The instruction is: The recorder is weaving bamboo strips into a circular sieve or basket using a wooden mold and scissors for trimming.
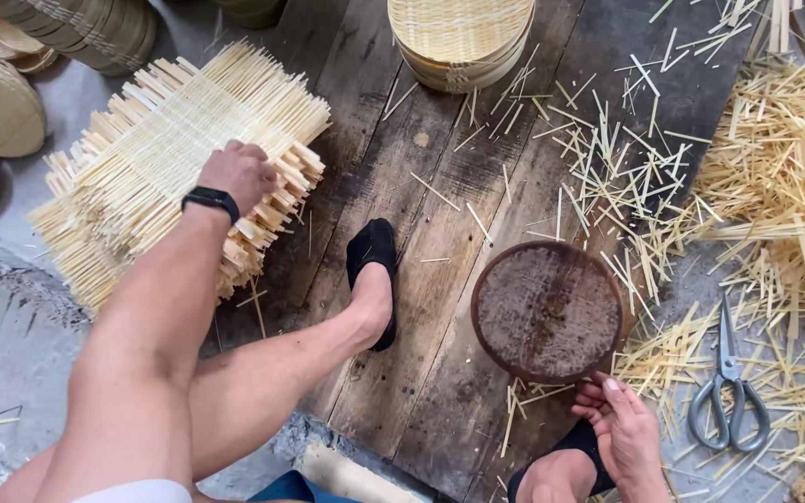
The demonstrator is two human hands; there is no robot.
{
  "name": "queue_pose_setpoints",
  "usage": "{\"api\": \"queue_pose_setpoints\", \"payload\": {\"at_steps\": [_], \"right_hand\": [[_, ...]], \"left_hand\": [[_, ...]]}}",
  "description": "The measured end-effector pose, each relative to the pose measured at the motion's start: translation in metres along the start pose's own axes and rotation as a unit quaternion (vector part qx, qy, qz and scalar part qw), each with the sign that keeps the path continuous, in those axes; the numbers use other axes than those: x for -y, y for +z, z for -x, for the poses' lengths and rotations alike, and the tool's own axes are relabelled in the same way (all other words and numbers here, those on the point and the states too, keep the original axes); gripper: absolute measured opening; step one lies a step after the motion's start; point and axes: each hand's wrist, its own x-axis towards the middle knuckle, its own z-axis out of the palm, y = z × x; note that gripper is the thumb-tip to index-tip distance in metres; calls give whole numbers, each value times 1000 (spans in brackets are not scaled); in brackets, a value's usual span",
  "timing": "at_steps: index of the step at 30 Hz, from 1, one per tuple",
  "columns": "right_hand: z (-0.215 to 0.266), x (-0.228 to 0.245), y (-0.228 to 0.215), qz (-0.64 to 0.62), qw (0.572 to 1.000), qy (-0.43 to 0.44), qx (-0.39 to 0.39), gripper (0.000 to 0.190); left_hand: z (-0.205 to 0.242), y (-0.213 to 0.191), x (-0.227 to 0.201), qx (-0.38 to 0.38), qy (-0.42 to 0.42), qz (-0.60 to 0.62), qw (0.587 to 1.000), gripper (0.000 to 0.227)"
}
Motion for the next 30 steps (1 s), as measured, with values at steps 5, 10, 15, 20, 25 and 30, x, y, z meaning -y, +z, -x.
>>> {"api": "queue_pose_setpoints", "payload": {"at_steps": [5,10,15,20,25,30], "right_hand": [[4,-1,1,-7,1000,-19,11,35],[1,-2,3,3,1000,-22,6,35],[2,-5,-3,-18,999,-34,16,33],[12,-8,-11,-38,998,-48,33,30],[4,-8,-6,-32,998,-44,21,31],[5,7,4,-6,1000,-20,11,36]], "left_hand": [[11,-36,33,21,-124,322,938,16],[29,-40,19,-2,-14,328,945,12],[29,18,-5,26,165,157,973,18],[38,2,-12,29,30,280,959,19],[19,-31,40,-117,-144,454,872,23],[63,-129,-6,-533,128,343,763,22]]}}
